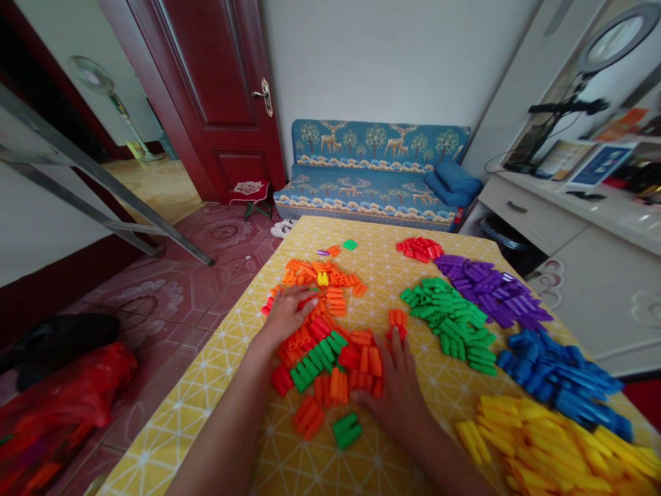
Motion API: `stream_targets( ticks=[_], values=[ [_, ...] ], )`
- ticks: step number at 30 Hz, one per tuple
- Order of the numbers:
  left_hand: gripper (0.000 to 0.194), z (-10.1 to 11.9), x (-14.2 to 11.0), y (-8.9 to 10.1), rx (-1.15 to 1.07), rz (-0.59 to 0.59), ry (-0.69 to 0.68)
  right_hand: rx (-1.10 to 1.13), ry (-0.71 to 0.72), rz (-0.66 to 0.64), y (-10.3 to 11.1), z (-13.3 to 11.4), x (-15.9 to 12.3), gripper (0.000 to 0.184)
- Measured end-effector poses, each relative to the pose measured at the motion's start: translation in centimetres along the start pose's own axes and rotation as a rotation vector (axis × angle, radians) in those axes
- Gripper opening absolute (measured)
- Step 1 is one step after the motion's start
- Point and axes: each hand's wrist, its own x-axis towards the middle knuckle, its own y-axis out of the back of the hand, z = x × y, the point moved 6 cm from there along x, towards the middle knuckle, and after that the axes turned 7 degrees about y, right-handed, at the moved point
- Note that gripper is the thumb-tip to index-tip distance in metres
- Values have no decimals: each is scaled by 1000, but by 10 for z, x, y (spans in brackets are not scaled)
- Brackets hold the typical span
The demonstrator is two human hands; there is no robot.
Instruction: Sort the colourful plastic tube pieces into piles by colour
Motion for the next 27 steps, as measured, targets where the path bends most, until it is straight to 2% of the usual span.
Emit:
stream_targets(
  ticks=[4,7,10,12,14,17,19,23,25,27],
  values=[
    [36,0,-2,-4,-8,9,2,79,16,36,-19,-19,52,101],
    [37,2,-3,6,-86,-25,-20,136,-30,78,-27,-25,78,96],
    [32,5,-6,21,-118,-123,-48,264,-73,157,-25,-22,87,90],
    [29,9,-12,26,-68,-225,-82,386,-61,208,-20,-19,85,86],
    [31,13,-17,28,32,-264,-82,481,-14,257,-11,-19,81,73],
    [31,17,-19,24,155,-198,-25,511,62,339,3,-20,77,46],
    [26,22,-16,17,175,-153,-21,470,121,356,8,-24,77,40],
    [18,29,-2,6,128,8,7,309,309,181,2,-41,81,53],
    [13,28,4,3,-6,142,80,217,354,91,-4,-46,82,60],
    [13,26,7,-4,-244,246,127,158,368,47,-7,-48,83,60]
  ],
)
